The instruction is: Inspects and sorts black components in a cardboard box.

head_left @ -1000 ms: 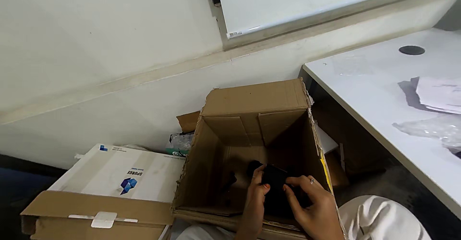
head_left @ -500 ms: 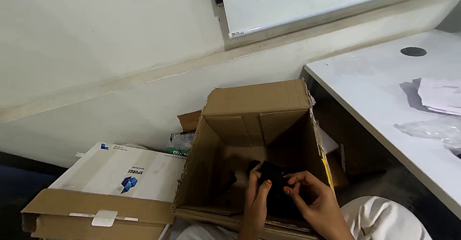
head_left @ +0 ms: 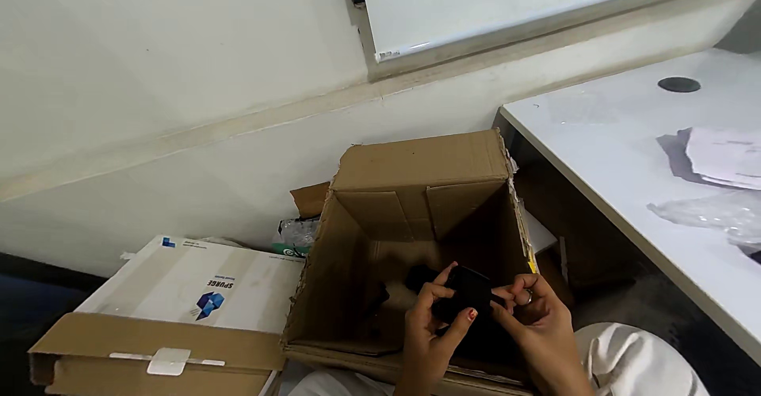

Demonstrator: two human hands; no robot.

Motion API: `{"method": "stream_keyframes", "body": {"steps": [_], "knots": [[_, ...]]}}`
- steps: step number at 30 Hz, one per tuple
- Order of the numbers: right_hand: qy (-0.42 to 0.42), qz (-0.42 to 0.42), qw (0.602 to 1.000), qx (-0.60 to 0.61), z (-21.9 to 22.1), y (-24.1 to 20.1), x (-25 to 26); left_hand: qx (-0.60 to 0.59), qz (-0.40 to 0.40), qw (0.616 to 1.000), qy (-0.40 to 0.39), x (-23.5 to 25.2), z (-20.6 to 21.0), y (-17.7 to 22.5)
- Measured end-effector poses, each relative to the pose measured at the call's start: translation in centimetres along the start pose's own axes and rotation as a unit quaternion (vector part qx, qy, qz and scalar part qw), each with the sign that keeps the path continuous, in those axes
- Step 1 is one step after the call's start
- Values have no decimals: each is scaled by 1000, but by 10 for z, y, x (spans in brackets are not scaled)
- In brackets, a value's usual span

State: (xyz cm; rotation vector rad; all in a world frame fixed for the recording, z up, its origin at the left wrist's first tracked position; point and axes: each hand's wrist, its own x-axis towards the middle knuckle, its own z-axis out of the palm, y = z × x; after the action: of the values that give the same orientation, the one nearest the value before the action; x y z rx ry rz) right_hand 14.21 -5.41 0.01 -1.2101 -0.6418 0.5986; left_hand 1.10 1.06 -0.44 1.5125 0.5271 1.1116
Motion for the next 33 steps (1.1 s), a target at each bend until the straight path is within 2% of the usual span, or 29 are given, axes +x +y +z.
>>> {"method": "stream_keyframes", "body": {"steps": [7, 11, 15, 18, 25, 27, 30, 33], "knots": [[24, -9, 995, 95, 2, -3, 0, -2, -7, 1000, -7, 2, 0, 3], [27, -35, 993, 111, 2, -2, -1, 15, 48, 999, -5, 1, 2, -3], [22, -86, 995, 39, 1, 1, -1, 18, 93, 995, 2, 0, 5, -6], [-14, -123, 992, -28, -2, 7, 1, 25, 92, 995, 16, 0, 3, -7], [-59, -143, 981, -118, -4, 11, 3, -20, -3, 999, 51, -1, -1, 1], [-58, -151, 971, -175, -4, 12, 2, -44, -32, 996, 65, 0, -1, 4], [-88, -109, 977, -159, -4, 14, 1, -58, -54, 993, 84, 1, -2, 5], [-129, 8, 992, -13, -1, 4, -1, -90, -87, 988, 92, 2, -4, 9]]}}
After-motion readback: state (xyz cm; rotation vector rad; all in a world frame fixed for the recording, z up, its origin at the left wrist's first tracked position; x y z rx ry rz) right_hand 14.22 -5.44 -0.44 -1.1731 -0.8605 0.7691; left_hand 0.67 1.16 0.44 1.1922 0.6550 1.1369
